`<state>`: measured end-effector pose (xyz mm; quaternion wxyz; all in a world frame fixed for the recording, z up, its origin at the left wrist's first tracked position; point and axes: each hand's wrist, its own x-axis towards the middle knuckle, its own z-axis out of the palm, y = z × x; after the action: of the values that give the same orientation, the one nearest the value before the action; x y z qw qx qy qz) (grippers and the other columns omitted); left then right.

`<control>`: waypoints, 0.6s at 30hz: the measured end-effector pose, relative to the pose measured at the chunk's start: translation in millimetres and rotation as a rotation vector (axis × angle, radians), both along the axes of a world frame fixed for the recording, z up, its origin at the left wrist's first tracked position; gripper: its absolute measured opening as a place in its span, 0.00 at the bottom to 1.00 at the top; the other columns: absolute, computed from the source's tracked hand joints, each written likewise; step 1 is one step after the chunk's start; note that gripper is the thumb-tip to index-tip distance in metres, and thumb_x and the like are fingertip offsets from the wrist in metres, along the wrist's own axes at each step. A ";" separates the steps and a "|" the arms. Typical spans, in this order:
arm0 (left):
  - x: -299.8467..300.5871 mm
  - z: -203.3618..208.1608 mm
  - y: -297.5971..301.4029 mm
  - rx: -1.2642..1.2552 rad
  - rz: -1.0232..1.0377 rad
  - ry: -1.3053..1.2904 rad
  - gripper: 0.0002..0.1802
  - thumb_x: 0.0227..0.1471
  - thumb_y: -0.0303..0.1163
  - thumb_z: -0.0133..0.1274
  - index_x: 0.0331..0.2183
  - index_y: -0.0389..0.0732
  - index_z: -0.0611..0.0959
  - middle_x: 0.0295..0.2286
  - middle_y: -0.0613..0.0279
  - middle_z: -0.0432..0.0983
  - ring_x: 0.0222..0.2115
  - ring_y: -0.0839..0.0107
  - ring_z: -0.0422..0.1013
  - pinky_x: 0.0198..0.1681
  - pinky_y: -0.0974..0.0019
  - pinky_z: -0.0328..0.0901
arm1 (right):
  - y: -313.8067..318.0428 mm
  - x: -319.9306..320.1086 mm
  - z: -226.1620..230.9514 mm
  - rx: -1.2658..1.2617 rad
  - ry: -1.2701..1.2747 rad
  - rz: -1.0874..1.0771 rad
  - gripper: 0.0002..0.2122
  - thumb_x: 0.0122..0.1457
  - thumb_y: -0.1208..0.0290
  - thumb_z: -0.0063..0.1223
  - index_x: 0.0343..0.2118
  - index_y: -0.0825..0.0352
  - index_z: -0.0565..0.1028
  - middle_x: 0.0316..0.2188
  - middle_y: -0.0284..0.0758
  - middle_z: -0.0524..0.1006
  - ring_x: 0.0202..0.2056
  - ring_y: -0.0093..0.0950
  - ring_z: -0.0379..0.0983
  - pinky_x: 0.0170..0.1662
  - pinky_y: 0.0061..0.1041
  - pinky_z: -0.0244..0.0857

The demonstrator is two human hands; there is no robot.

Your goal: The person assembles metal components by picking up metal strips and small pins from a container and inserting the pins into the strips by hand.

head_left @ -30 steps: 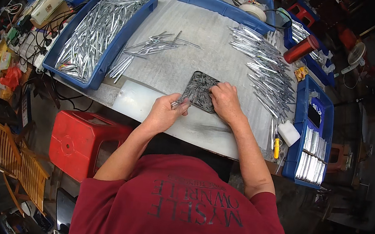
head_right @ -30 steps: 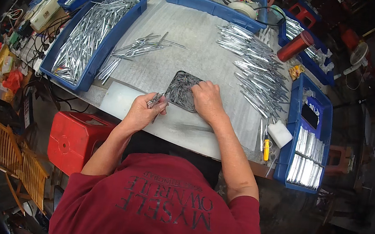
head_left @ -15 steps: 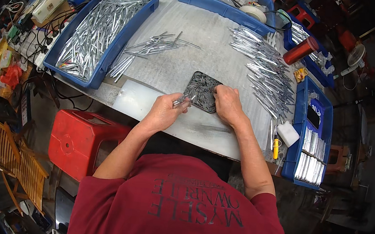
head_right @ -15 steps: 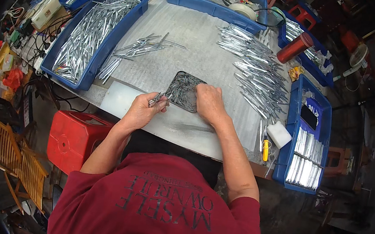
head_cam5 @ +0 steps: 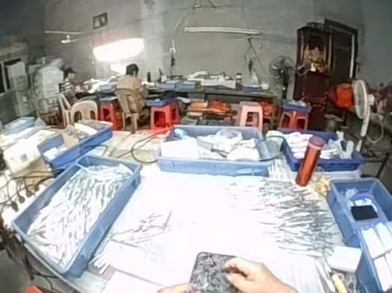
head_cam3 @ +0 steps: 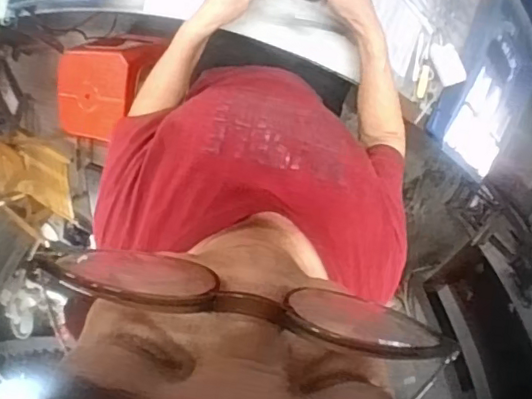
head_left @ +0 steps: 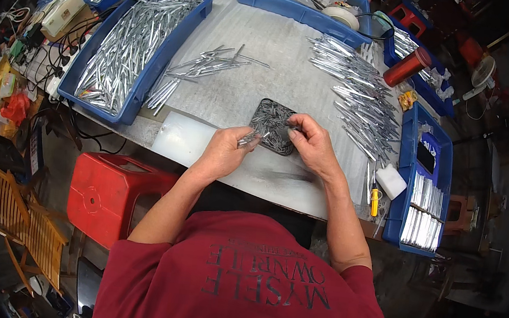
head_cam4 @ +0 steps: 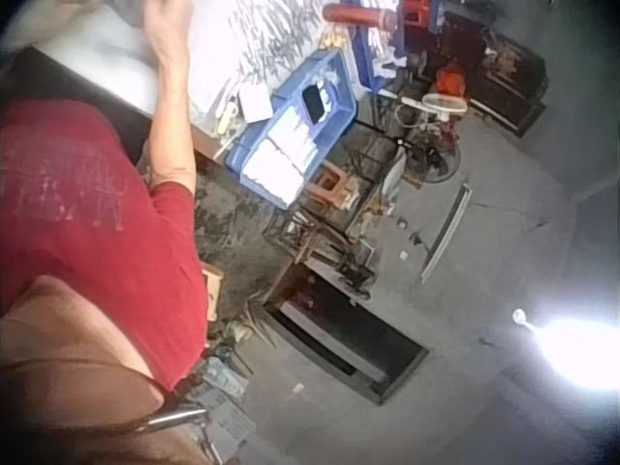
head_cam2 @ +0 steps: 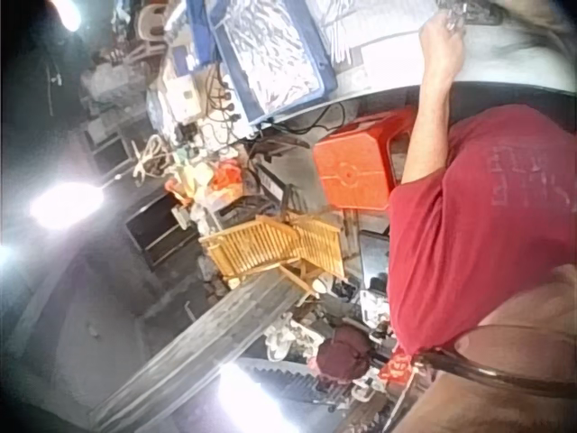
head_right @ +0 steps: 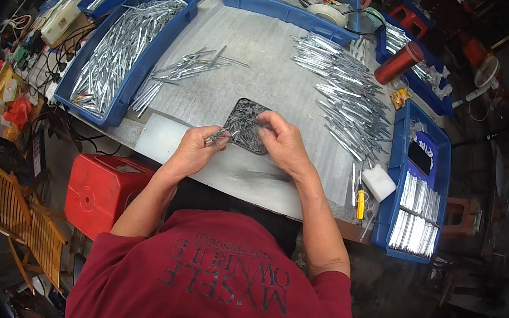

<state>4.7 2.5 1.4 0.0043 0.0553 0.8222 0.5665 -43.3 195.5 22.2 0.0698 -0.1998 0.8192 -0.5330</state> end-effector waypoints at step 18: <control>0.5 10.9 0.7 -0.168 -0.129 0.111 0.05 0.44 0.24 0.50 0.28 0.35 0.77 0.22 0.54 0.73 0.23 0.68 0.69 0.27 0.69 0.62 | -6.4 8.5 11.2 0.001 -0.008 0.181 0.06 0.50 0.79 0.46 0.32 0.67 0.66 0.22 0.25 0.64 0.23 0.13 0.57 0.26 0.14 0.54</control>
<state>5.2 3.3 12.3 -0.0001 0.1386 0.8606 0.4900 -34.9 189.1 33.4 0.1209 -0.2709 0.7979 -0.5247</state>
